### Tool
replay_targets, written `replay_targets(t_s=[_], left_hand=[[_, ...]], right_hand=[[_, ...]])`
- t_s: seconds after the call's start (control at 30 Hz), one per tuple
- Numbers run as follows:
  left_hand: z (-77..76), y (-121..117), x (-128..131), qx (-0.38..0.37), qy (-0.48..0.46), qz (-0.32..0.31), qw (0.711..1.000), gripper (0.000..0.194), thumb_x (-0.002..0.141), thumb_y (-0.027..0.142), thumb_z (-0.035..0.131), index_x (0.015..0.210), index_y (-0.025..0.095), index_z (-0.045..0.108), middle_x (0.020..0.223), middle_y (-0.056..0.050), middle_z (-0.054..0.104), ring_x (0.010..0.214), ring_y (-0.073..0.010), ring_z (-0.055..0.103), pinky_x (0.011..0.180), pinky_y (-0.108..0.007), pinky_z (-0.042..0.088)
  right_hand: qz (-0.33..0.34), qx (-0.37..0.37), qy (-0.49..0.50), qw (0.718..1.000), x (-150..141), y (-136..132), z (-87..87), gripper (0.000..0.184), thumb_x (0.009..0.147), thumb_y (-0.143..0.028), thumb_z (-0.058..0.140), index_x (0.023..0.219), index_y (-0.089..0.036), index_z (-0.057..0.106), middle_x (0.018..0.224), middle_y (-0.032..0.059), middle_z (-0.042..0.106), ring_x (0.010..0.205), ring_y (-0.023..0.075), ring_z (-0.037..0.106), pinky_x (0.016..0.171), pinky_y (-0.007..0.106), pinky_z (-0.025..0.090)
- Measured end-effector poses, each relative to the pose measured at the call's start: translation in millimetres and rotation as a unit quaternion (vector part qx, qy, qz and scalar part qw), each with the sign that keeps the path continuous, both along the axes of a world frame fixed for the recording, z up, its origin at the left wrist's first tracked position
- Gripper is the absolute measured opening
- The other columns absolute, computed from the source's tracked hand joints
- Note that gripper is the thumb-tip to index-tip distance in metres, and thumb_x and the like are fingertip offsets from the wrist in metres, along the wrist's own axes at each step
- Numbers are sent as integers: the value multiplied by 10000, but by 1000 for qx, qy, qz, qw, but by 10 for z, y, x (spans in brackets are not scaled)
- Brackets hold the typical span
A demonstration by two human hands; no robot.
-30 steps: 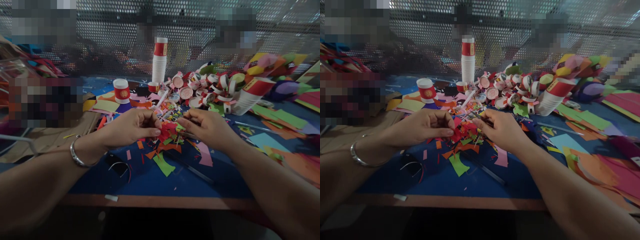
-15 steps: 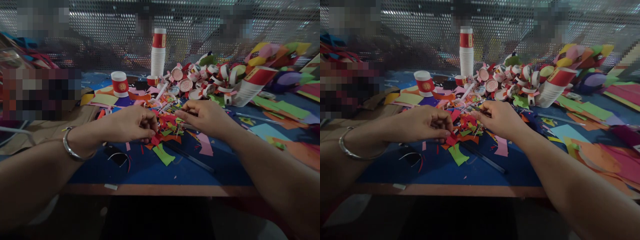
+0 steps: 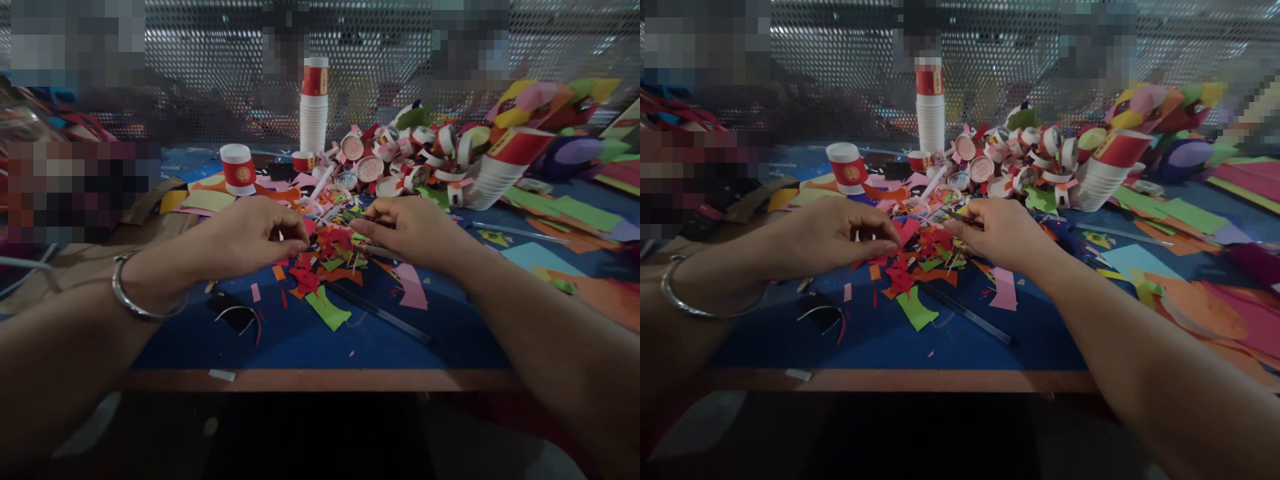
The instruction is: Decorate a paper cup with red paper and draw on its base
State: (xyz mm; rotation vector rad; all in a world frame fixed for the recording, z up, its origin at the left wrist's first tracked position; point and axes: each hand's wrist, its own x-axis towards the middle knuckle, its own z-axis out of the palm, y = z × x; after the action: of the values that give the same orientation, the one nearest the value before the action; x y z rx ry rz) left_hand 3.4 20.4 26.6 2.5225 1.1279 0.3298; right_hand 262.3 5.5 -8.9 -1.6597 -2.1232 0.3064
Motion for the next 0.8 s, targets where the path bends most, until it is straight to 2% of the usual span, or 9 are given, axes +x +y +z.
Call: replay_targets(t_s=[0.1,0.2,0.27,0.37,0.47,0.53,0.67,0.8], left_hand=[[50,74,-67,49,-36,46,997,187,862,314,654,974,193,743,862,-30,740,738,-160,633,667,-290,425],[131,191,-188,105,-39,83,990,179,855,329,670,916,167,715,908,-55,736,795,-168,640,702,-308,438],[179,266,-284,110,-17,101,989,223,873,385,662,937,176,707,917,-47,738,811,-168,640,717,-309,442],[200,339,-400,86,27,82,993,416,856,535,680,1084,188,695,1042,-84,753,883,-216,672,769,-332,463],[149,354,-442,65,133,57,987,683,813,658,668,1294,175,633,1308,-151,686,1103,-314,656,899,-388,462],[90,349,-437,61,183,40,980,780,790,684,663,1364,160,602,1392,-180,636,1218,-366,607,964,-423,448],[0,340,-408,52,187,13,981,717,747,635,713,1293,175,653,1259,-166,701,1132,-370,645,931,-422,463],[21,316,-394,65,185,21,980,585,789,591,684,1208,183,672,1193,-144,719,1052,-348,662,857,-398,463]], right_hand=[[-5,1,-28,1000,15,32,6,421,935,-589,548,757,-215,620,656,37,625,609,187,534,578,335,336],[-7,2,-51,999,50,81,-14,414,939,-575,527,725,-224,575,663,40,614,608,188,526,571,342,322],[-9,5,-59,998,83,116,-36,416,936,-571,529,702,-228,547,659,38,611,603,183,524,565,339,319],[-18,4,-59,998,134,157,-59,423,932,-573,539,692,-225,544,664,45,630,607,186,545,567,336,332],[-29,-9,-63,998,174,182,-69,411,936,-572,542,738,-216,594,719,66,682,647,203,591,587,339,354],[-38,-18,-75,996,192,196,-79,400,933,-570,546,779,-210,629,764,81,708,686,218,618,600,340,363],[-58,-28,-107,992,205,223,-110,395,921,-574,543,870,-204,670,817,94,722,739,242,638,615,337,376],[-67,-27,-126,989,203,234,-138,391,914,-568,540,940,-202,675,867,103,735,765,251,650,620,332,386]])
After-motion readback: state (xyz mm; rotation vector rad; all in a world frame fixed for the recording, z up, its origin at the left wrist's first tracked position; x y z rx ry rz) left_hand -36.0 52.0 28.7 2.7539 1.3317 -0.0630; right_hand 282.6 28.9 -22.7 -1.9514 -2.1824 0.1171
